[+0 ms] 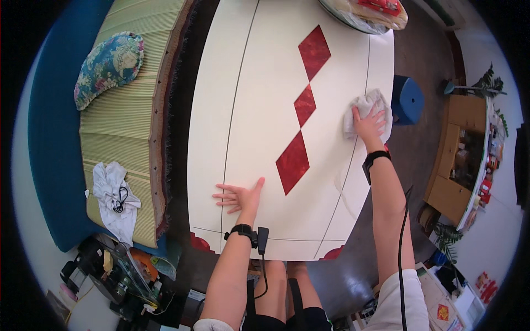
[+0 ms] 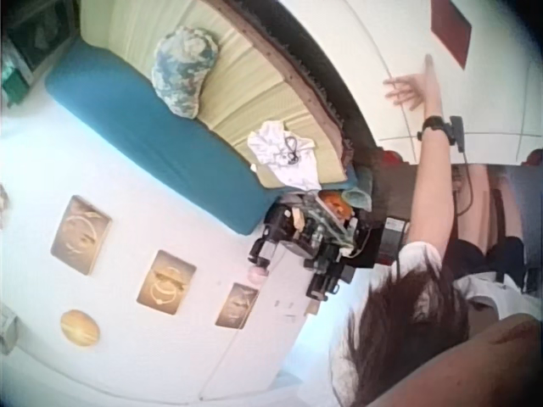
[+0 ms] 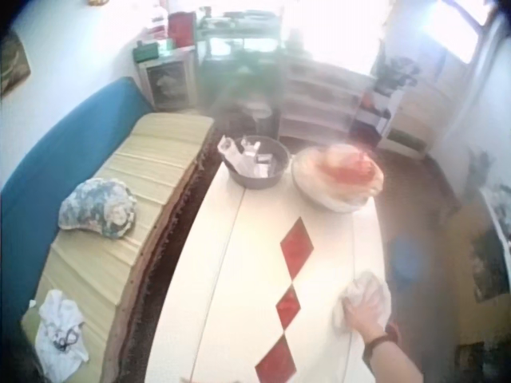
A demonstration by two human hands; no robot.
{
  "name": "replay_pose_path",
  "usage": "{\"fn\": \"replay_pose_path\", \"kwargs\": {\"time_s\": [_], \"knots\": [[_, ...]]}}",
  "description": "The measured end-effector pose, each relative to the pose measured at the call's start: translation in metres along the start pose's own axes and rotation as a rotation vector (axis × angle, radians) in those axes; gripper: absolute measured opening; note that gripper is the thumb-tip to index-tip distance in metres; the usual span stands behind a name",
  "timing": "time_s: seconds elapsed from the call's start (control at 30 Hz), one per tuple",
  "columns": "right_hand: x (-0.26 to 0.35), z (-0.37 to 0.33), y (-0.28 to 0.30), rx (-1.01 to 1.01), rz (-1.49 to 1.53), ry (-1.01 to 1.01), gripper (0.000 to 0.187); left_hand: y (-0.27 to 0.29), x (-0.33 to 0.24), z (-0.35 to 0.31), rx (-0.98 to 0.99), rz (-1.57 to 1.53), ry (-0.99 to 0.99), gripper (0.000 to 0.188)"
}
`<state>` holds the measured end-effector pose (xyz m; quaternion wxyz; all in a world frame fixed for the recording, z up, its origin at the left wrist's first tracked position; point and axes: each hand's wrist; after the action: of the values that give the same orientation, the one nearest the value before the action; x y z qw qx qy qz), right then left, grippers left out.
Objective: The person wipes a table with a cloth, carries the cloth to a kitchen sink, rinses it under running water, wrings it out, and then returns to the table to continue wiping the surface.
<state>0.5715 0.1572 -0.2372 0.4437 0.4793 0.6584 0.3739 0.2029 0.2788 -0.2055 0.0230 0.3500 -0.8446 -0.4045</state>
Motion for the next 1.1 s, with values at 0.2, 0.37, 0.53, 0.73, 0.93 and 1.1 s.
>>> {"fn": "replay_pose_path", "kwargs": {"time_s": [0.2,0.37,0.53,0.73,0.93,1.1], "knots": [[0.121,-0.009,0.019,-0.304,-0.053,0.351,0.09,-0.001,-0.006,-0.004,0.008,0.007,0.021,0.148],[0.229,-0.134,0.029,-0.361,0.079,0.878,0.09,-0.002,0.0,0.0,-0.011,0.035,0.024,0.148],[0.222,-0.214,0.017,-0.223,0.111,1.198,0.091,-0.012,0.008,0.012,-0.084,0.126,0.016,0.148],[0.124,-0.198,0.004,-0.142,0.074,1.154,0.094,-0.006,0.012,0.016,-0.091,0.129,-0.011,0.15],[-0.034,-0.181,-0.035,-0.183,0.081,0.635,0.092,-0.004,0.012,0.02,-0.091,0.081,-0.07,0.15],[-0.153,-0.237,-0.102,-0.189,0.101,0.283,0.092,-0.004,0.015,0.029,-0.051,0.041,-0.114,0.148]]}}
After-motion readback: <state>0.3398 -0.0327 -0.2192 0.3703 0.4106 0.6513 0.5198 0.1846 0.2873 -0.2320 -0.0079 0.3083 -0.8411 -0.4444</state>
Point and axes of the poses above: each hand's wrist, its own z-axis towards the middle knuckle, its own y-axis out of the back of the hand, x = y × z, and after that the axes turned 14 degrees about -z, right-handed
